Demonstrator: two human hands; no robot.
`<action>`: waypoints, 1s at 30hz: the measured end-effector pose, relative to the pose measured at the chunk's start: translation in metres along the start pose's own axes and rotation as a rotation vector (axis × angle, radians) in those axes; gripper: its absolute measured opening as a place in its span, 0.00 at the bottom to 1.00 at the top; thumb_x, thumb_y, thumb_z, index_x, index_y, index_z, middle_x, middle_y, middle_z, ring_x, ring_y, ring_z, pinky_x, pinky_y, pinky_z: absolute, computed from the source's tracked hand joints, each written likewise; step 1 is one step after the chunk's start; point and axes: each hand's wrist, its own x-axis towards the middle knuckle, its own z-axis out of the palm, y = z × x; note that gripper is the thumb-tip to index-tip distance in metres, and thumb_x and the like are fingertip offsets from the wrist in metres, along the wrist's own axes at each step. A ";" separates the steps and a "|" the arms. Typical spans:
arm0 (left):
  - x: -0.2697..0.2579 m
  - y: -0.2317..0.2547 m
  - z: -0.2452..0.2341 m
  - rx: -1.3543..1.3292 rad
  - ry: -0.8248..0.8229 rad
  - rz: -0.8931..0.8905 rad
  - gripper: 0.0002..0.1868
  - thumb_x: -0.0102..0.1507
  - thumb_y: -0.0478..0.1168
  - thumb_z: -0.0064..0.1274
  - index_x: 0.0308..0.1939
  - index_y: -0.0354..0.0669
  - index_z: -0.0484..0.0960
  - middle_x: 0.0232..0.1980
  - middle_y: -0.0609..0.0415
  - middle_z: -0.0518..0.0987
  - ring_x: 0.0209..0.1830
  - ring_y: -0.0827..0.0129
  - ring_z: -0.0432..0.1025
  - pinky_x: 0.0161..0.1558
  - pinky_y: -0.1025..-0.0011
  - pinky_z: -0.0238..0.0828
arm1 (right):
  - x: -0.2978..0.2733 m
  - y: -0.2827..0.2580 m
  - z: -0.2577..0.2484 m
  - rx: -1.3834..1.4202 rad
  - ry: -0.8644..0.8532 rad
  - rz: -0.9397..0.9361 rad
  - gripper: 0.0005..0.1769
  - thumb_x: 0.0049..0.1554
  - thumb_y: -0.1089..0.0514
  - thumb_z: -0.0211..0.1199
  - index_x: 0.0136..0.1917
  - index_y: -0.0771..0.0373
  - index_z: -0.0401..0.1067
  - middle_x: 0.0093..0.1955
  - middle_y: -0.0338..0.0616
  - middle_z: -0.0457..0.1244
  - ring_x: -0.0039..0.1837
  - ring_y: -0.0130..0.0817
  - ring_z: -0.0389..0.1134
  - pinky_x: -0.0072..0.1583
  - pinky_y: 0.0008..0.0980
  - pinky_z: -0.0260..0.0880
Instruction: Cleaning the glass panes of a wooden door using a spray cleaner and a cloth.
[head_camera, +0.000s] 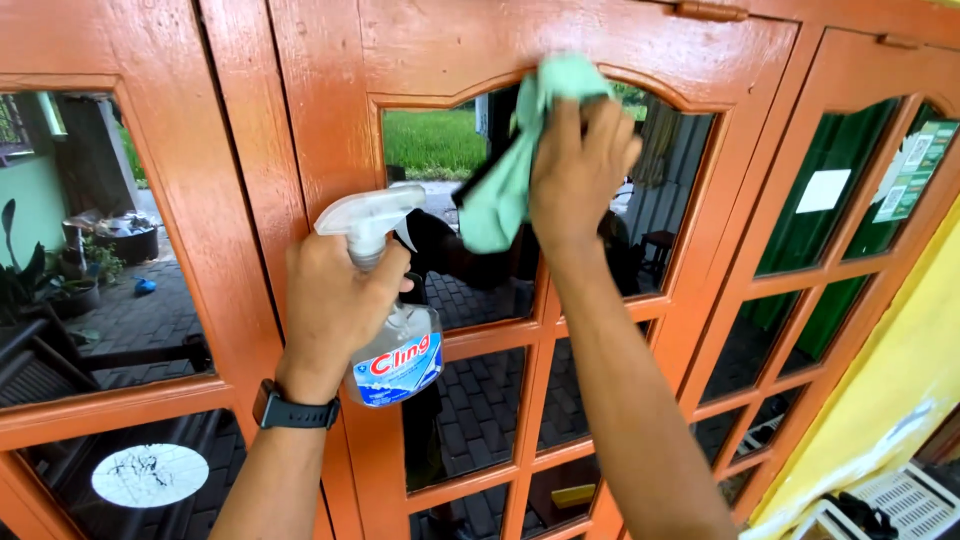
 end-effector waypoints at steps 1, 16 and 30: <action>0.001 0.000 0.000 0.001 0.003 -0.004 0.17 0.61 0.36 0.53 0.52 0.35 0.84 0.32 0.50 0.85 0.25 0.70 0.83 0.27 0.74 0.79 | -0.012 -0.005 -0.010 0.004 -0.003 -0.001 0.11 0.65 0.64 0.62 0.61 0.60 0.72 0.50 0.44 0.55 0.52 0.40 0.57 0.52 0.41 0.52; -0.006 0.006 0.001 0.052 0.003 0.061 0.18 0.62 0.34 0.51 0.55 0.36 0.84 0.34 0.49 0.85 0.28 0.67 0.83 0.29 0.72 0.79 | -0.150 -0.019 -0.128 0.290 -0.446 0.137 0.03 0.60 0.63 0.63 0.43 0.61 0.71 0.41 0.41 0.55 0.43 0.37 0.55 0.47 0.39 0.49; -0.002 -0.007 0.003 0.044 -0.011 -0.046 0.14 0.62 0.35 0.51 0.47 0.30 0.84 0.32 0.49 0.86 0.27 0.70 0.84 0.27 0.74 0.78 | 0.014 0.000 0.008 0.084 0.025 0.013 0.13 0.67 0.61 0.60 0.64 0.61 0.69 0.49 0.44 0.55 0.52 0.40 0.57 0.51 0.39 0.54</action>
